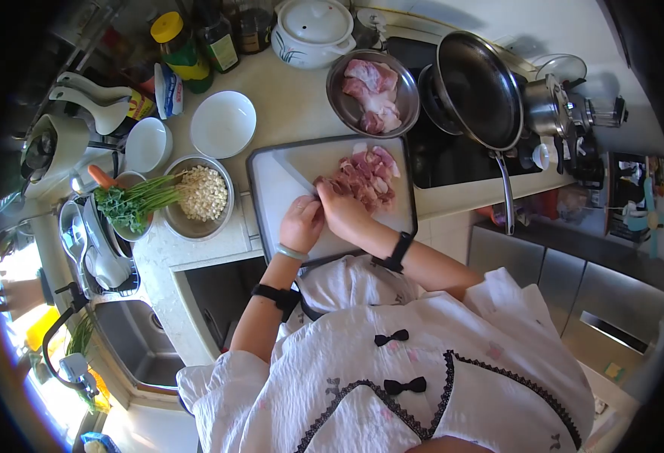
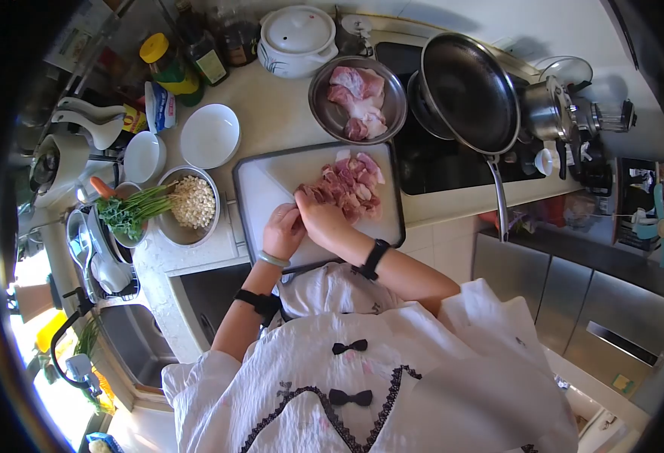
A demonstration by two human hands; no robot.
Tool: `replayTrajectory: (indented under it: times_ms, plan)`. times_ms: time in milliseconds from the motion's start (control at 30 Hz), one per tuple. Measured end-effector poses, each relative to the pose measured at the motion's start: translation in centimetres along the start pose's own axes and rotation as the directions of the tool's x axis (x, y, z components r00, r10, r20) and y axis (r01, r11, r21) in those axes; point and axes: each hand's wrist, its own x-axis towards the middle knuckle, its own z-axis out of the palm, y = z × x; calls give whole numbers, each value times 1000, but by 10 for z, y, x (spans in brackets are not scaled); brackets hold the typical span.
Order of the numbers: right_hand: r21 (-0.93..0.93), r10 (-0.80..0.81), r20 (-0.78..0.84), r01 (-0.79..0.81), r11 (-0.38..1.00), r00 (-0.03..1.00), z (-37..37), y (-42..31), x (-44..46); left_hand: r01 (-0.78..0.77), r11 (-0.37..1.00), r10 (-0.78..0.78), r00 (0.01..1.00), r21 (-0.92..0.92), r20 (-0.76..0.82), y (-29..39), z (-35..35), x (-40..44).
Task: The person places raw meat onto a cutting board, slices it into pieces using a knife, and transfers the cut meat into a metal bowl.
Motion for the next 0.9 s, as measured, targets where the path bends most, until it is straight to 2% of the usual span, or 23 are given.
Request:
replayTrajectory:
  times_ms: [67,133,167,233,333,367,433,567,633,767,833,867,900]
  plan:
    - [-2,16,-28,-16,1000,999,-1,-3,6,-28,1000,28,1000,-5,14,-2,1,-2]
    - [111,-51,-154,69,991,987,0,5,0,-34,999,33,999,9,25,-1,-3,1]
    - [97,-63,-160,79,992,985,-4,12,-8,-40,999,40,999,9,8,1,-6,2]
    - [25,-44,-53,45,999,998,-13,24,-35,112,993,-113,993,-30,-31,14,-20,-1]
    - [71,-1,28,-1,998,1000,-34,17,-53,179,977,-181,983,-113,-10,3,-19,-13]
    - [73,2,30,-4,997,1000,-41,12,-59,181,977,-183,983,-113,-6,3,-19,-14]
    - [37,1,140,-7,999,990,-50,3,-68,96,995,-98,994,-26,-49,7,-20,-9]
    - [-30,13,231,-7,1000,973,-36,7,-67,58,998,-58,998,-3,-11,0,-12,-8]
    - [50,-30,68,27,998,997,-14,7,-53,76,996,-76,997,51,-11,-1,-9,-8]
    - [94,-5,13,3,996,1000,1,-1,-4,52,999,-52,998,14,33,4,-10,-4]
    - [112,-93,-158,111,987,983,4,0,1,83,994,-84,996,77,9,8,-10,-6]
    - [110,-91,-164,110,988,982,2,2,-2,76,994,-77,997,77,10,8,-10,-6]
    - [98,-12,-35,15,995,999,0,6,-9,72,989,-77,996,127,41,7,-11,-8]
